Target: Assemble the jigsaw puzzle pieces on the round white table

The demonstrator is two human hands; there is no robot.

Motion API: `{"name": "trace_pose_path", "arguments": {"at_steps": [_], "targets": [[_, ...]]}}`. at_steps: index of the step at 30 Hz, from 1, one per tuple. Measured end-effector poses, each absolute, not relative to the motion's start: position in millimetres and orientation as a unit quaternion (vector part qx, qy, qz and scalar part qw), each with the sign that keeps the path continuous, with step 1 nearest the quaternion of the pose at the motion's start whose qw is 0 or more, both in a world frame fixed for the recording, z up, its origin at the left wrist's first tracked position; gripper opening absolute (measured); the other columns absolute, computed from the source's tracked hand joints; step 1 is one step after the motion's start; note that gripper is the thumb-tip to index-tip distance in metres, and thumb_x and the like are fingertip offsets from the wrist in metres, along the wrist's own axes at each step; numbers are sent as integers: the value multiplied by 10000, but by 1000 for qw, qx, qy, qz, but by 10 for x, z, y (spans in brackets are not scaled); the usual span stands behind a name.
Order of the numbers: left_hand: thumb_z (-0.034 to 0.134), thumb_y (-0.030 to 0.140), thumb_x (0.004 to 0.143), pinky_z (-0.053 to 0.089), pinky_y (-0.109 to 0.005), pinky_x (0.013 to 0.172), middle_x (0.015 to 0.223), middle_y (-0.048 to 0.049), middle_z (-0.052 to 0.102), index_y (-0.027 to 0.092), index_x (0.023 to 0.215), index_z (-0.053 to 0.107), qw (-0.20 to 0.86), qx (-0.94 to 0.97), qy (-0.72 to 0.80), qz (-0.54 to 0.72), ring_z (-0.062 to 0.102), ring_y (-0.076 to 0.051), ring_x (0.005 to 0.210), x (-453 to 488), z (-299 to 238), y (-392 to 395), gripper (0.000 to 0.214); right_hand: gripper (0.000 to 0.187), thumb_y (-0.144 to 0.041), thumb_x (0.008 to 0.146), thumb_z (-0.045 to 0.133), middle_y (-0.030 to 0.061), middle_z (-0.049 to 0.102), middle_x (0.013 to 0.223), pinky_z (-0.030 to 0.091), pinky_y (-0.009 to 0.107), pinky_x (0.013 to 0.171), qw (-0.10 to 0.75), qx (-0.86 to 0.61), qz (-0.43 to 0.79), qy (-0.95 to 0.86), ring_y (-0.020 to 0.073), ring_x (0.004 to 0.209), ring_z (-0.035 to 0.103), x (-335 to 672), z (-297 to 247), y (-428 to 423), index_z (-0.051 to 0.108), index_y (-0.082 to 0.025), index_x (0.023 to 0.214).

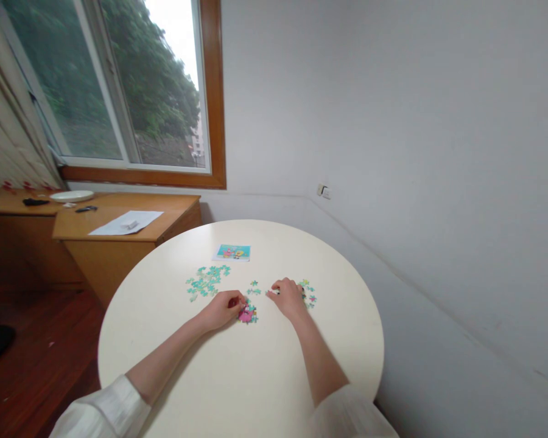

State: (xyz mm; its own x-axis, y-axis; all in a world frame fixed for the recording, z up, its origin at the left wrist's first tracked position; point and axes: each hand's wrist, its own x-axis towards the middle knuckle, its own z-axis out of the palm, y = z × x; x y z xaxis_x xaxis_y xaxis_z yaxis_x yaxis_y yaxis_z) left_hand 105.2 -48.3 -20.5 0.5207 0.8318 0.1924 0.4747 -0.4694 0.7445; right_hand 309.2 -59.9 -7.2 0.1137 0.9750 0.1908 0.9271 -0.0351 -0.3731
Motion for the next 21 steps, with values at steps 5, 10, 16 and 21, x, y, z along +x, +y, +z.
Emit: {"name": "trace_pose_path", "arguments": {"at_steps": [5,10,16,21], "targets": [[467,154,724,331,-190,541,617,-1,579,115,762,631,322,811,401,279,444,-84,549,1053,-196,-485,173,196,-375,699,611,64,619,904,312,344,797,205,-717,56,-663,209,905,520,3069,-86,-602,649,-204,785],[461,154,728,325,-191,533,613,-4,578,110,759,630,327,807,404,280,442,-83,545,1060,-195,-494,178,178,-349,713,602,65,608,900,309,341,796,202,-713,52,-670,209,903,518,3061,-102,-598,640,-189,780],[465,165,732,338,-198,550,627,-11,593,110,753,633,322,807,405,284,455,-89,558,1058,-205,-482,178,156,-321,711,605,61,606,904,305,332,795,208,-712,58,-669,200,906,512,3044,-87,-605,629,-184,781],[462,163,737,336,-194,541,623,-11,593,106,771,634,327,805,409,280,459,-89,554,1055,-184,-493,185,123,-292,703,612,54,607,889,308,328,787,213,-709,60,-669,196,895,516,3028,-67,-611,623,-185,764]]}}
